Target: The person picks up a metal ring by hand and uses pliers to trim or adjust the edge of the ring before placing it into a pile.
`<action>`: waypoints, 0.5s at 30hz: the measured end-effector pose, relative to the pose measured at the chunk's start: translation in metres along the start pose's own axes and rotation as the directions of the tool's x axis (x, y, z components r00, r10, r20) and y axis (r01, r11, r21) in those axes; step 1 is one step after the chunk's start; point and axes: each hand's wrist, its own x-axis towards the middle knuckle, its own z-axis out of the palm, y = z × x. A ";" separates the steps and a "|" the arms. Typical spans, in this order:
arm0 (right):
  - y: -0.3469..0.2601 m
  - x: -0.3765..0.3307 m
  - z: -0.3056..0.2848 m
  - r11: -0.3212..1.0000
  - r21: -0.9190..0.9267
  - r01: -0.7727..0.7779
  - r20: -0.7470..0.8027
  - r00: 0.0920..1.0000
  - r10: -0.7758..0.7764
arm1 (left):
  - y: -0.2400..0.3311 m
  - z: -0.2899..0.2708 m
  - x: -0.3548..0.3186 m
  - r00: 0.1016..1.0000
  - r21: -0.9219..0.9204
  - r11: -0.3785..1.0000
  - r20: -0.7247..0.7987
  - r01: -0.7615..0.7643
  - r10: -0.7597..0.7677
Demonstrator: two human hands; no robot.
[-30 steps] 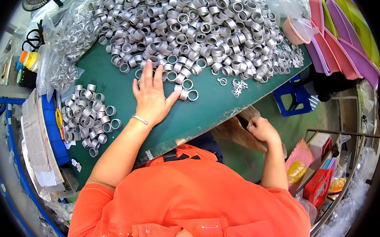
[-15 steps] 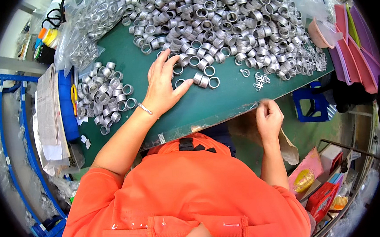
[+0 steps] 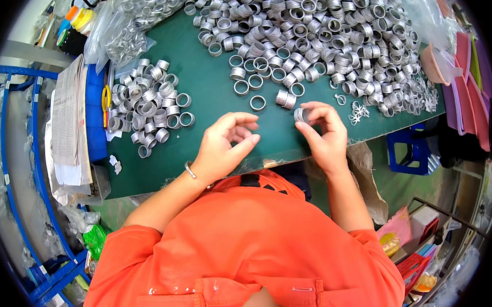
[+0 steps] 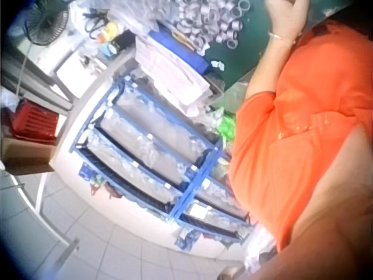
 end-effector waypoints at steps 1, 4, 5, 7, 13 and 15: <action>-0.002 -0.005 0.005 0.946 0.316 -0.073 0.025 0.997 0.069 | 0.000 0.001 -0.002 0.995 -0.170 0.981 0.036 0.094 -0.090; -0.011 -0.017 0.017 0.876 0.480 -0.044 0.105 0.994 -0.008 | 0.005 0.008 0.004 0.985 -0.391 0.907 0.120 0.158 -0.120; -0.013 -0.019 0.020 0.857 0.515 -0.037 0.138 0.990 -0.040 | 0.004 0.012 0.006 0.988 -0.449 0.883 0.131 0.137 -0.087; -0.018 -0.023 0.028 0.853 0.522 -0.007 0.150 0.985 -0.084 | 0.008 0.014 0.007 0.991 -0.432 0.897 0.125 0.092 -0.041; -0.018 -0.023 0.037 0.867 0.497 -0.042 0.032 0.999 0.030 | 0.009 0.016 0.005 0.992 -0.207 0.973 0.045 -0.102 0.114; -0.017 -0.025 0.033 0.830 0.539 -0.146 0.071 0.989 0.128 | 0.008 0.016 0.005 0.987 -0.132 0.980 0.028 -0.151 0.155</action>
